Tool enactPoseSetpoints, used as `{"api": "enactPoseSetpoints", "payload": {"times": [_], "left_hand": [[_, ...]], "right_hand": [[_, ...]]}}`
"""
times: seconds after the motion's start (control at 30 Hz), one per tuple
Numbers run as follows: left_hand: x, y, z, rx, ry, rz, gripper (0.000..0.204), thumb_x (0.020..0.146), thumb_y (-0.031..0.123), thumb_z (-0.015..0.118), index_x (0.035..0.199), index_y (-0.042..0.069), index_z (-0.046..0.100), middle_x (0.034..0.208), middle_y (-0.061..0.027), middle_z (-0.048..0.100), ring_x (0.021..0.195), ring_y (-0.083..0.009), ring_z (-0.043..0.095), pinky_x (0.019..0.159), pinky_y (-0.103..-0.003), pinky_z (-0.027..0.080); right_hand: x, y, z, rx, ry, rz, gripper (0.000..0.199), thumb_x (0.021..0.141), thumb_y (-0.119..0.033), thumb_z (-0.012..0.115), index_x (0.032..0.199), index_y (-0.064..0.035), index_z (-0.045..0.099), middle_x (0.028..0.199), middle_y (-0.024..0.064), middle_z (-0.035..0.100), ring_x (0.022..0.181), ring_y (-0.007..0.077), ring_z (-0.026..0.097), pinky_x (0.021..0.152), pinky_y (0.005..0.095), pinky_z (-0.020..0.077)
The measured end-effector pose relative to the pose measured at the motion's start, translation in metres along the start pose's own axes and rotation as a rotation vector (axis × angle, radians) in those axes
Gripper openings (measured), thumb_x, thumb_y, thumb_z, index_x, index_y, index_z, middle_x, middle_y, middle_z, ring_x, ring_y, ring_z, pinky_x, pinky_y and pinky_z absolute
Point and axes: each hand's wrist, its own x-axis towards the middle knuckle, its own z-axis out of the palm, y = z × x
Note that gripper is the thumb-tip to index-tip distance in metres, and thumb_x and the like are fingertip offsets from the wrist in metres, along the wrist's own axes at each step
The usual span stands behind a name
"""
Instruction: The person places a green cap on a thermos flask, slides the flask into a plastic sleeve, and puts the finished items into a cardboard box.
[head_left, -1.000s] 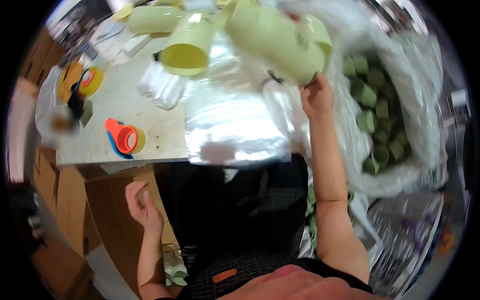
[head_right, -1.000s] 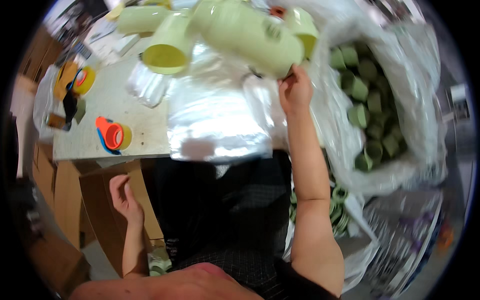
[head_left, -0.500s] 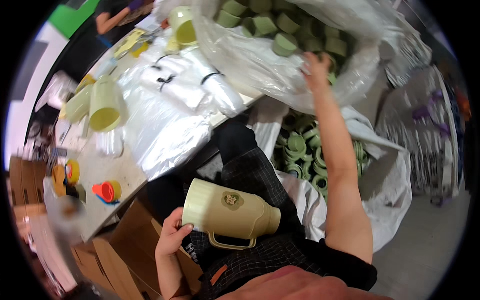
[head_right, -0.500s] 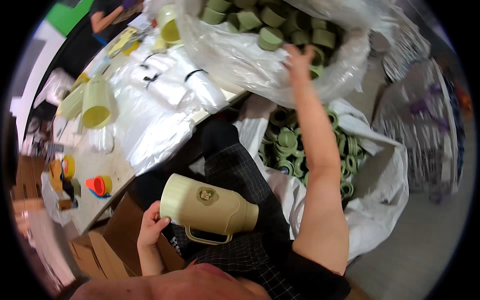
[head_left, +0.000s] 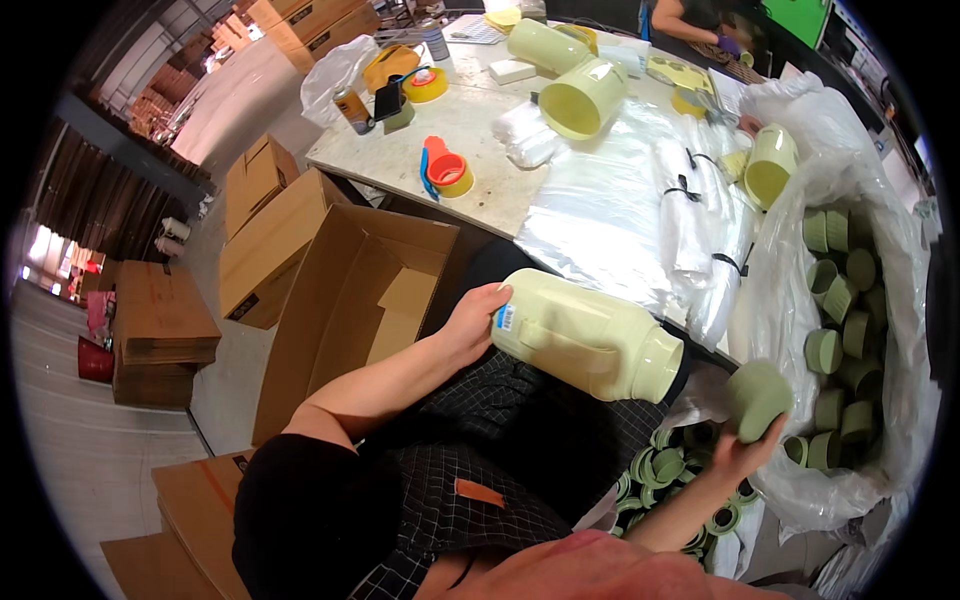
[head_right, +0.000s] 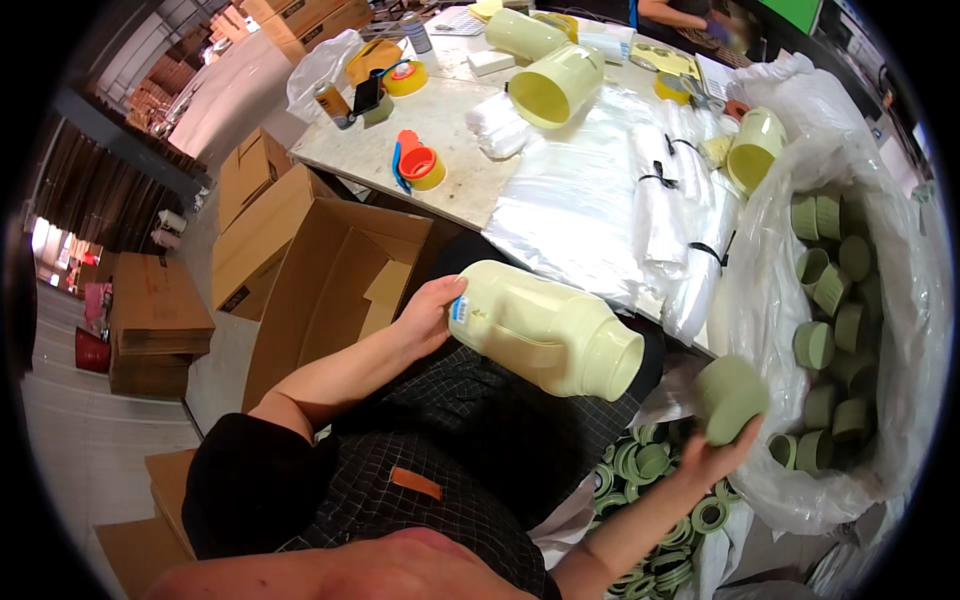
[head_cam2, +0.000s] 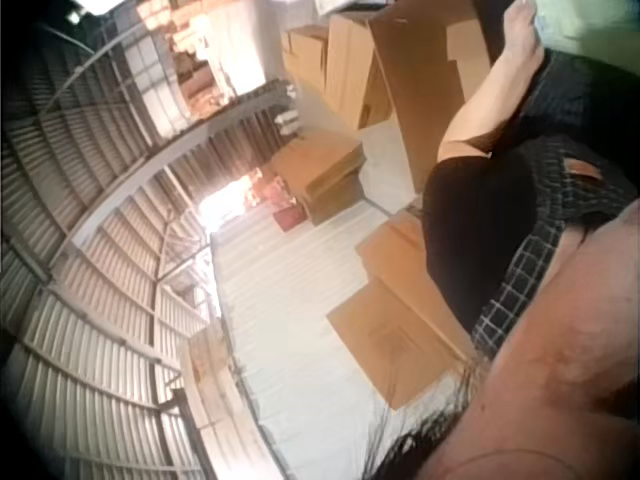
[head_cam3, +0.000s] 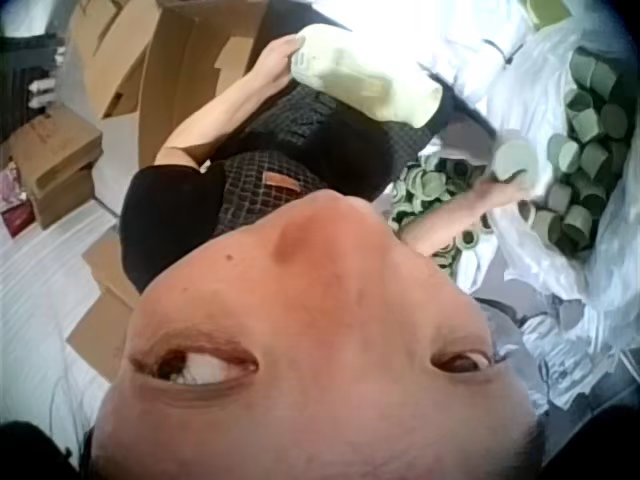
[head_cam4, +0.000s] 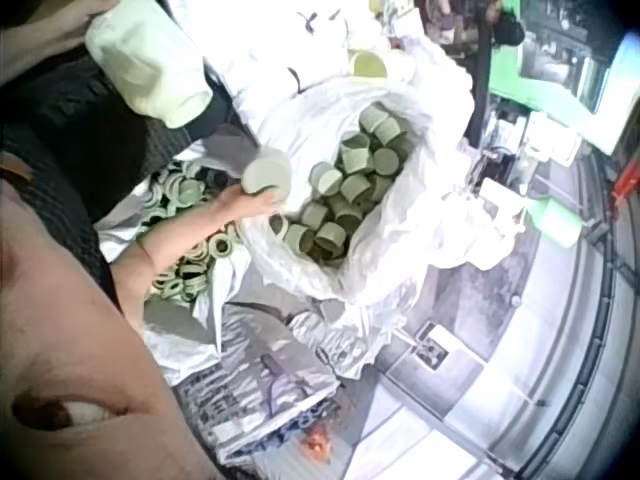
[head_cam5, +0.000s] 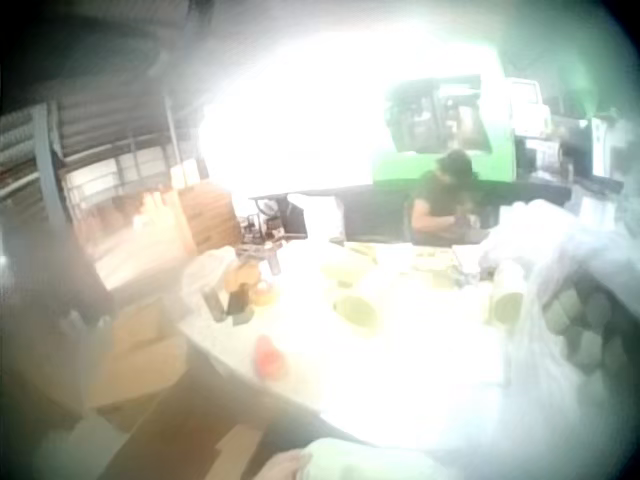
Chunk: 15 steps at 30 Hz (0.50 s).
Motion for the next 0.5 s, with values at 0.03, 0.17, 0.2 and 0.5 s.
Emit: {"api": "enactPoseSetpoints", "payload": {"times": [0.03,0.17,0.2,0.5], "left_hand": [[0.000,0.000,0.007,-0.003,0.005,-0.008,0.032,0.104,0.022,0.046,0.121,-0.003,0.057,0.112,-0.0107,0.066,0.099,-0.0173,0.064,0.089,-0.033,0.051],[0.001,0.009,0.023,0.118,-0.039,-0.025,0.031,0.104,0.021,0.045,0.119,-0.003,0.058,0.110,-0.0106,0.067,0.098,-0.0173,0.064,0.088,-0.032,0.052],[0.000,0.014,0.016,0.123,-0.031,-0.053,0.029,0.103,0.021,0.047,0.116,-0.002,0.059,0.108,-0.0097,0.067,0.097,-0.0178,0.065,0.088,-0.033,0.052],[-0.062,0.068,0.073,1.132,0.046,0.814,0.013,0.090,0.009,0.058,0.095,-0.002,0.063,0.084,-0.0107,0.063,0.070,-0.0212,0.059,0.069,-0.031,0.049]], "right_hand": [[-0.028,0.011,0.017,0.099,-0.323,0.135,0.061,0.100,-0.041,0.048,0.145,-0.0011,0.038,0.145,0.0207,0.044,0.132,0.0323,0.046,0.109,0.0447,0.0376],[-0.095,0.055,0.071,-0.277,-0.512,0.005,0.064,0.102,-0.043,0.038,0.147,0.0026,0.034,0.148,0.0207,0.041,0.136,0.0327,0.040,0.113,0.0463,0.0313],[-0.105,0.054,0.084,-0.399,-0.478,-0.160,0.063,0.102,-0.041,0.037,0.147,0.0035,0.034,0.147,0.0208,0.042,0.136,0.0339,0.040,0.113,0.0463,0.0305],[-0.103,0.082,0.096,-0.175,-0.274,0.165,0.045,0.101,-0.036,0.040,0.126,-0.0005,0.055,0.128,0.0160,0.058,0.115,0.0294,0.057,0.101,0.0430,0.0446]]}}
